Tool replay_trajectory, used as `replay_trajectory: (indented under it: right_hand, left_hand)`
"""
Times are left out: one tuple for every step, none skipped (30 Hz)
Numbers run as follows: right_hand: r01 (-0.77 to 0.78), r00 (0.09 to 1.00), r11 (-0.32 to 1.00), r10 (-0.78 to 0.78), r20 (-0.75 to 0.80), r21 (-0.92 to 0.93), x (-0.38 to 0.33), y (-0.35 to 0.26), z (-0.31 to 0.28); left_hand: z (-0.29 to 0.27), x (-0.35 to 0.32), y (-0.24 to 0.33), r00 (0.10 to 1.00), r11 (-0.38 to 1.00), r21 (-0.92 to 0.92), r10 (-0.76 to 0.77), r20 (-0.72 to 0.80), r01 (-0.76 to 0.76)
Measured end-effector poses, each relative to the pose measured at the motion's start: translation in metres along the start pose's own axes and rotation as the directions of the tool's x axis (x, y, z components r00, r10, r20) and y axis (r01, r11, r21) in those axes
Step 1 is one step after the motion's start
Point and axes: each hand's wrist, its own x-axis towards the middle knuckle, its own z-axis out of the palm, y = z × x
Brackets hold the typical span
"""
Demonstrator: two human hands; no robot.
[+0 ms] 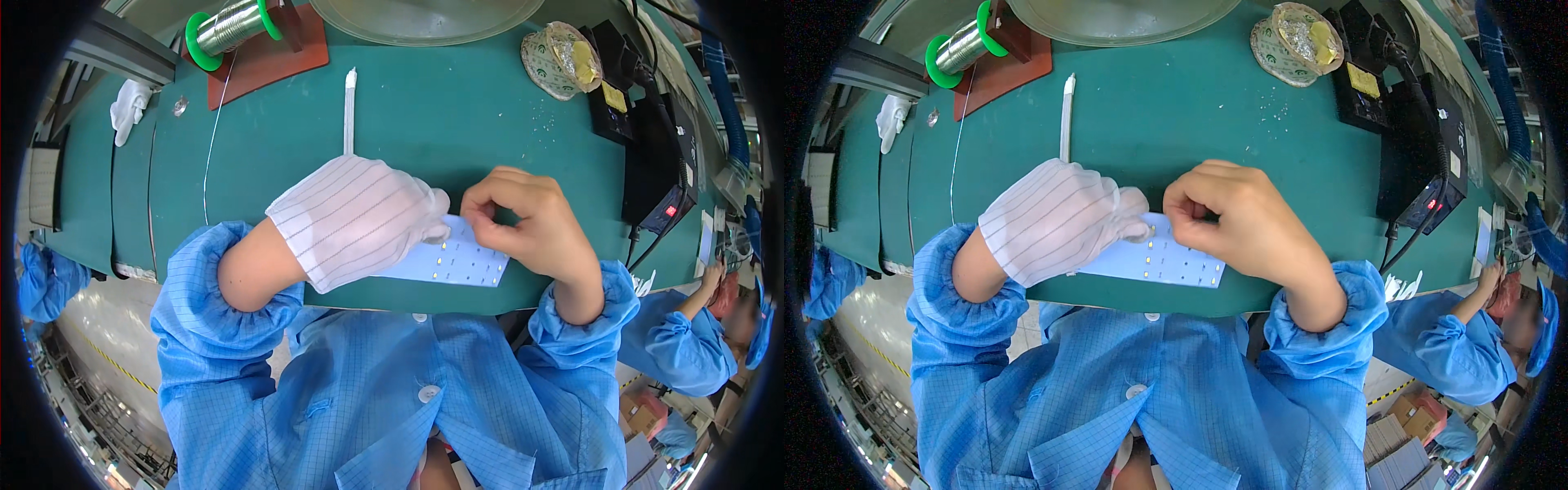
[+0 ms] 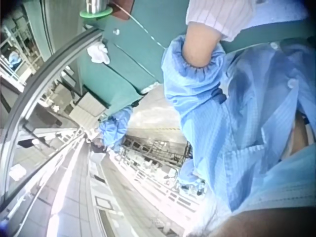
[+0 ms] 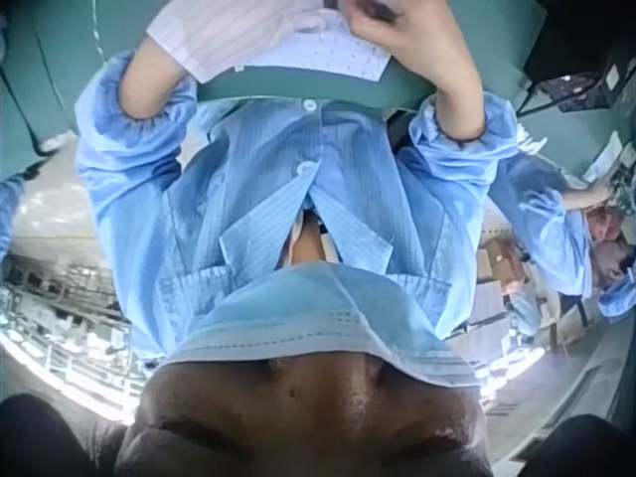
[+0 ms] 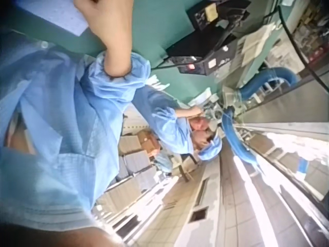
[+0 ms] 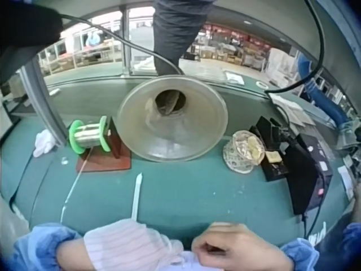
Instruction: The person solders an LED circuit board using a soldering iron and solder wire. The person then turns over the board, peels tape off it, separates it, and solders another circuit board.
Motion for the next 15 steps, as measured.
replay_trajectory:
  right_hand:
    - [-0.145, 0.985, 0.981, 0.131, 0.112, 0.132, -0.001, -0.003, -0.006]
    - [-0.297, 0.941, 0.923, 0.240, 0.238, 0.243, -0.001, -0.005, -0.009]
    - [-0.300, 0.941, 0.921, 0.243, 0.237, 0.247, -0.001, -0.006, -0.011]
    - [-0.459, 0.877, 0.814, 0.351, 0.326, 0.356, 0.000, -0.006, -0.013]
    - [-0.600, 0.795, 0.668, 0.433, 0.425, 0.440, -0.001, -0.005, -0.014]
    - [-0.602, 0.794, 0.665, 0.439, 0.421, 0.442, -0.001, -0.005, -0.015]
    - [-0.603, 0.795, 0.645, 0.440, 0.417, 0.469, -0.001, -0.005, -0.015]
    - [-0.603, 0.797, 0.625, 0.442, 0.413, 0.496, 0.000, -0.006, -0.016]
    - [-0.602, 0.798, 0.626, 0.441, 0.412, 0.496, -0.001, -0.006, -0.017]
    - [-0.603, 0.797, 0.607, 0.449, 0.403, 0.517, -0.001, -0.007, -0.018]
    - [-0.604, 0.797, 0.589, 0.457, 0.395, 0.537, -0.002, -0.008, -0.019]
    - [-0.603, 0.798, 0.590, 0.456, 0.394, 0.537, -0.001, -0.008, -0.022]
    - [-0.614, 0.788, 0.540, 0.463, 0.406, 0.576, 0.000, -0.008, -0.025]
    - [-0.622, 0.778, 0.489, 0.468, 0.418, 0.612, 0.000, -0.008, -0.027]
    - [-0.622, 0.779, 0.490, 0.467, 0.419, 0.611, 0.000, -0.008, -0.026]
  left_hand:
    - [-0.001, -0.001, 0.001, 0.999, 0.999, -0.006, 0.033, 0.023, -0.033]
    - [-0.003, -0.002, 0.003, 0.997, 0.998, -0.013, 0.067, 0.046, -0.066]
    - [-0.004, -0.003, 0.004, 0.996, 0.998, -0.015, 0.067, 0.051, -0.067]
    - [-0.006, -0.003, 0.005, 0.994, 0.995, 0.020, 0.097, 0.049, -0.098]
    - [-0.007, -0.002, 0.006, 0.991, 0.990, 0.055, 0.126, 0.048, -0.129]
    - [-0.006, -0.002, 0.005, 0.990, 0.989, 0.054, 0.133, 0.052, -0.136]
    - [-0.004, -0.003, 0.005, 0.990, 0.988, 0.064, 0.140, -0.002, -0.139]
    - [-0.003, -0.004, 0.005, 0.988, 0.987, 0.075, 0.146, -0.056, -0.142]
    - [-0.004, -0.003, 0.006, 0.988, 0.987, 0.076, 0.147, -0.056, -0.142]
    - [-0.006, -0.003, 0.006, 0.988, 0.988, 0.063, 0.143, -0.058, -0.139]
    - [-0.007, -0.003, 0.006, 0.989, 0.990, 0.051, 0.138, -0.061, -0.135]
    - [-0.006, -0.003, 0.006, 0.989, 0.989, 0.052, 0.138, -0.061, -0.135]
    - [-0.004, -0.004, 0.005, 0.988, 0.990, 0.052, 0.136, -0.077, -0.132]
    - [-0.002, -0.004, 0.005, 0.987, 0.990, 0.053, 0.133, -0.093, -0.129]
    - [-0.003, -0.005, 0.005, 0.987, 0.990, 0.054, 0.133, -0.094, -0.128]
